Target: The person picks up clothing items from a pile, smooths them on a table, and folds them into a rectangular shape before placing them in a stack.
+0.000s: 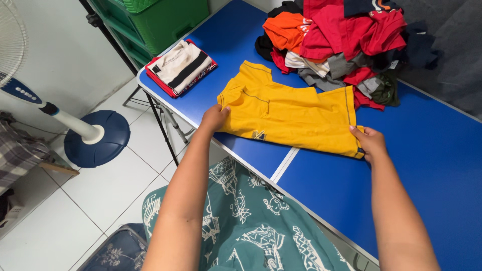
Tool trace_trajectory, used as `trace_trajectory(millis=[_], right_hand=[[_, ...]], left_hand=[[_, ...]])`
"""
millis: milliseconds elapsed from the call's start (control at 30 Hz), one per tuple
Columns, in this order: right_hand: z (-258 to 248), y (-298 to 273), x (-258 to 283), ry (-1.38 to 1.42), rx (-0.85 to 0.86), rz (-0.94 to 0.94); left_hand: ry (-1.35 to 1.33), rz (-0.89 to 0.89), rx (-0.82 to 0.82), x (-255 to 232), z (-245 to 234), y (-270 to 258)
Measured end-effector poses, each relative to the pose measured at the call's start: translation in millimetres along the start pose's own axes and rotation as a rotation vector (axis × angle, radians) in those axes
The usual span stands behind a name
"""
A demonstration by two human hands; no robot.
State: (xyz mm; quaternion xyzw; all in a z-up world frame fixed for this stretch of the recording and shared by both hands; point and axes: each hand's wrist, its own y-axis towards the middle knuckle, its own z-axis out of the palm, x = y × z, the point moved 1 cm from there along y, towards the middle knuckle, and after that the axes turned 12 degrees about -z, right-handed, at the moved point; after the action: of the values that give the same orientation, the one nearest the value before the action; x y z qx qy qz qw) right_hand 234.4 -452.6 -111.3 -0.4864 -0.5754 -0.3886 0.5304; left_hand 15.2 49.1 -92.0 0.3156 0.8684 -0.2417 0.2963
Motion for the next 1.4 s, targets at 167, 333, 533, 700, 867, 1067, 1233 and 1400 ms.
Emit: trace_trajectory(millis=[167,333,533,700,867,1067,1233,1400], right_hand=[[-2.4,0.6,-2.4,0.037,0.008,-0.024],[-6.6,-5.9,8.3,-0.375,-0.055,-0.099],[1.7,-20.7,-6.7,-0.530,-0.260,-0.359],[17.9,-39.7,-15.5,-0.522,-0.426,-0.544],[22.2,-43.8,-17.9,-0.449,-0.481,-0.584],[18.2,-36.8,0.4,-0.256,-0.417,-0.526],[15.0,-50.0,15.4,-0.201,-0.351,-0.512],[9.8,-62.1,3.6,-0.225,-0.302,-0.446]], left_hand=[[-0.112,-0.109,0.077,-4.6,-23.8,-23.8],[0.068,-0.058,-0.030,-15.2,-34.5,-40.9],[0.120,-0.203,-0.324,-22.3,-13.5,-61.3],[0.152,-0.179,-0.416,-24.2,-5.6,-82.9],[0.088,-0.176,-0.389,-14.9,-6.5,-79.7],[0.029,-0.135,-0.340,-17.9,-24.7,-72.1],[0.005,-0.136,-0.196,-17.1,-46.9,-80.0],[-0.017,-0.213,-0.060,5.2,-51.5,-85.1]])
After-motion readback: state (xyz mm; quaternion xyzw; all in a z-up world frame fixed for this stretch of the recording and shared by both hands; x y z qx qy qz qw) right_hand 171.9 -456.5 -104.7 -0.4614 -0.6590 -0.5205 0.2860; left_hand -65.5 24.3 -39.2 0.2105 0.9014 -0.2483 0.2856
